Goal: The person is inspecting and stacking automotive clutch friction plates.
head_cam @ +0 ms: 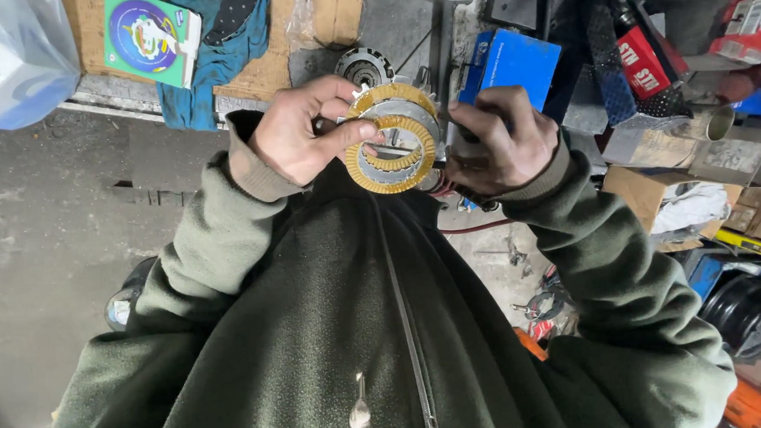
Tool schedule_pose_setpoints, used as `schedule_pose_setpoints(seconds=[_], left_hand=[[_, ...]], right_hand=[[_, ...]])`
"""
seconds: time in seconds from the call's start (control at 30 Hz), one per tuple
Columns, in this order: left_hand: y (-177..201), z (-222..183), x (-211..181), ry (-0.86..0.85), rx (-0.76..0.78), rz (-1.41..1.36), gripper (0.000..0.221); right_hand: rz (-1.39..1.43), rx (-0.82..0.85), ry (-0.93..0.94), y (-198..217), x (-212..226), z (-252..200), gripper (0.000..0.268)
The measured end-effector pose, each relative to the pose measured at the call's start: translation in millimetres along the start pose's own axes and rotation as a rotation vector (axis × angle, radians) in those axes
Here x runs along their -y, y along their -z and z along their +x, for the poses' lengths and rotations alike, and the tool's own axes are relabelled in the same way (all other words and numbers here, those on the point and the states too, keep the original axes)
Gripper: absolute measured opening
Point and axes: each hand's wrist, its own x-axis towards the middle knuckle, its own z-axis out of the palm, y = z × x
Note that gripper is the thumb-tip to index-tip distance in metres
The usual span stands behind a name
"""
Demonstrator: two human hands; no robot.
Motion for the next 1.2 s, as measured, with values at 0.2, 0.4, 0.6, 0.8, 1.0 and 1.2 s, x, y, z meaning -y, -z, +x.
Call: schedule_pose_setpoints(seconds=[0.2, 0.4, 0.6, 0.8, 1.0, 1.2], left_hand=[[20, -7, 30, 0.11, -0.178, -0.106, 0.026], [47, -12, 85, 0.134, -0.38, -0.069, 0.024], [51, 0, 152, 0.157, -0.346, -0.232, 0.026], [54, -32, 204, 0.209, -0.365, -0.251, 0.025], [42, -43, 212, 0.245, -0.414, -0.122, 0.023], [4, -17, 195, 0.239, -0.4, -0.231, 0.026]], right_hand=[[0.074, -0.145, -0.133, -72, -40, -14, 0.079], [0.558, -0.498, -0.602, -193, -102, 4, 0.1], [0.277, -0.407, -0.616, -270, -143, 15, 0.081], [0.365, -0.323, -0.663, -248, -112, 9, 0.086], [0.403, -0.445, -0.864, -213, -30, -16, 0.059], [0.53, -0.204, -0.646, -207, 41, -15, 0.103]])
